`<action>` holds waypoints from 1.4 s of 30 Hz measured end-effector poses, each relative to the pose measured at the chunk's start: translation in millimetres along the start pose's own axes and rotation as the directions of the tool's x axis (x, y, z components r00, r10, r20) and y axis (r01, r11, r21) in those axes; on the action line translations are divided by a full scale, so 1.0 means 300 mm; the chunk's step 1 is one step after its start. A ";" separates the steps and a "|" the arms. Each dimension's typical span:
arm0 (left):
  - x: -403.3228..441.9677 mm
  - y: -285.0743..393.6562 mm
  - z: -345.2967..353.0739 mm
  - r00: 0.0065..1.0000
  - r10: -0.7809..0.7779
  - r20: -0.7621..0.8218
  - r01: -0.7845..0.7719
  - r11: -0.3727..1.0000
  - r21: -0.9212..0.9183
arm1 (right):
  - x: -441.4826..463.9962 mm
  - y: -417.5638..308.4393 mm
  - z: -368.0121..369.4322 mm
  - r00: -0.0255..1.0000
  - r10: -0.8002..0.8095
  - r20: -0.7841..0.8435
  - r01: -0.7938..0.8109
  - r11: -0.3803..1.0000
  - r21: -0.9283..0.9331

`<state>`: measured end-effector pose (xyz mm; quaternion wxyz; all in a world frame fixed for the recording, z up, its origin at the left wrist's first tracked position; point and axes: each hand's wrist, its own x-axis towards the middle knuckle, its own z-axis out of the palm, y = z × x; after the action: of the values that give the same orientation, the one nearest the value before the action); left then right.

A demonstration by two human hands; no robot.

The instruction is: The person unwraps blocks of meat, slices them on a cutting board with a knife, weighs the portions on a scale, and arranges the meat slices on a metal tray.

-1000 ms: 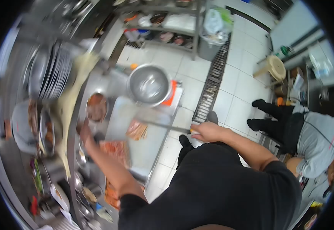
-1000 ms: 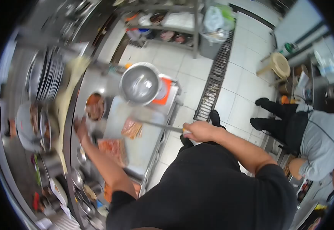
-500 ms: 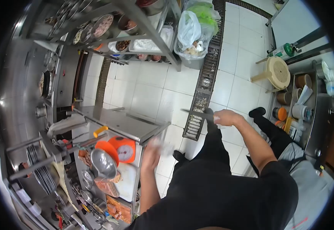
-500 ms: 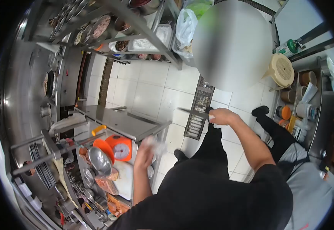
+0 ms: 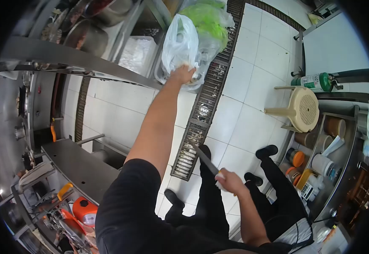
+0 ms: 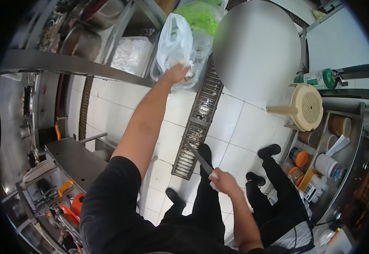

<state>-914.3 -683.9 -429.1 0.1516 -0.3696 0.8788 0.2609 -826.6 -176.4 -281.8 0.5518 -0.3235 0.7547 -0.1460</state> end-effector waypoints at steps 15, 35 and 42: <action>-1.452 0.009 -0.205 0.822 0.003 -0.569 -0.298 0.854 -0.426 | -0.086 -0.345 -0.093 0.885 -0.279 0.372 0.369 0.908 -0.198; -4.250 -0.156 0.619 -0.421 -0.876 -0.235 0.154 0.186 -0.970 | -0.886 -1.238 1.472 0.433 -0.682 0.590 0.871 0.486 -0.078; -4.644 -0.197 0.866 -0.557 -0.829 -0.045 0.101 -0.014 -0.995 | -0.961 -1.246 1.849 0.410 -0.751 0.517 0.907 0.398 -0.142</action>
<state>96.6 224.4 -22.2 -0.4184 -0.9028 0.0913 0.0395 -137.4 -193.0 -46.4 0.4514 -0.7885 0.3753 -0.1834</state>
